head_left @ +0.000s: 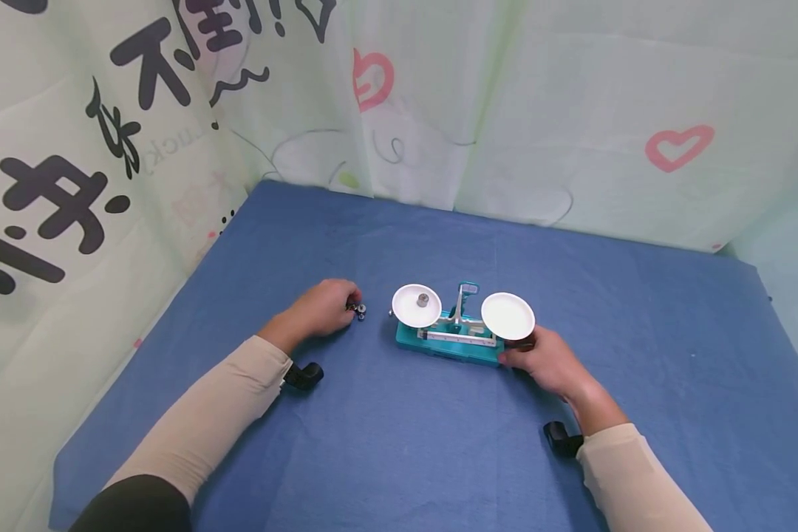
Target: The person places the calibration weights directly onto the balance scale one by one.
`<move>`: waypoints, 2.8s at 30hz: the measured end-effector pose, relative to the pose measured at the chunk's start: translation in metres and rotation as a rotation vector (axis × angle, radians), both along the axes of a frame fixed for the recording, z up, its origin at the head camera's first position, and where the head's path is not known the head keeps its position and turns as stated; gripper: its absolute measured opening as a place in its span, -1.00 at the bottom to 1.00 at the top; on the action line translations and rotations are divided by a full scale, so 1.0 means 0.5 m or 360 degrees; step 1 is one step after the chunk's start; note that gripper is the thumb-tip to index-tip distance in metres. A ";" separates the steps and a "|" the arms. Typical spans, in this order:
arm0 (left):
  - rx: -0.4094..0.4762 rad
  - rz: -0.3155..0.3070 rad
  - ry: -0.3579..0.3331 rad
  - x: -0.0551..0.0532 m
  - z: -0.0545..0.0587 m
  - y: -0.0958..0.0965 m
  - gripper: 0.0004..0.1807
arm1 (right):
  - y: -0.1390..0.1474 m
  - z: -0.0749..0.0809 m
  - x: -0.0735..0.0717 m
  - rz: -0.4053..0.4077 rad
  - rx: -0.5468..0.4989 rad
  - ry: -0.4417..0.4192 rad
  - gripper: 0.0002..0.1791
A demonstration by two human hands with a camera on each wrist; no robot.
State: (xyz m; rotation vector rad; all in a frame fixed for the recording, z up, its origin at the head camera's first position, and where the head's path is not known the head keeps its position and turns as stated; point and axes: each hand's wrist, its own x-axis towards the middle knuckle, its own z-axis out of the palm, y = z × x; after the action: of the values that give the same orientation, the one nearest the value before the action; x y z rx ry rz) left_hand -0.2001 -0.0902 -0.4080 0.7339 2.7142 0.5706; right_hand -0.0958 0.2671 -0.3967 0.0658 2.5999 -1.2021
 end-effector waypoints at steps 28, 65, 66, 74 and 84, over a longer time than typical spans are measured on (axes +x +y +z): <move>0.0085 0.0049 0.0164 0.006 0.070 0.020 -0.78 | 0.003 -0.005 -0.005 0.0004 -0.0021 0.0018 -0.44; -0.0020 -0.0357 0.0324 0.034 0.138 0.136 -0.79 | 0.004 -0.008 -0.004 0.0024 -0.0055 0.0061 -0.45; -0.0022 -0.0365 0.0334 0.034 0.137 0.136 -0.79 | 0.004 -0.008 -0.004 0.0027 -0.0059 0.0068 -0.46; -0.0055 -0.0399 0.0401 0.035 0.135 0.141 -0.81 | 0.002 -0.004 -0.001 0.0011 -0.0063 0.0047 -0.46; -0.0063 -0.0393 0.0439 0.033 0.135 0.140 -0.80 | 0.002 -0.002 0.000 0.0005 -0.0071 0.0034 -0.46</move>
State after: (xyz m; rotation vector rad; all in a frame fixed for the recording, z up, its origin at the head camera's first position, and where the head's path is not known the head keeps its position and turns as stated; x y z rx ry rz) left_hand -0.1835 -0.0203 -0.3404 1.1942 2.8060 0.3803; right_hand -0.0960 0.2682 -0.3975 0.0401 2.5891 -1.2654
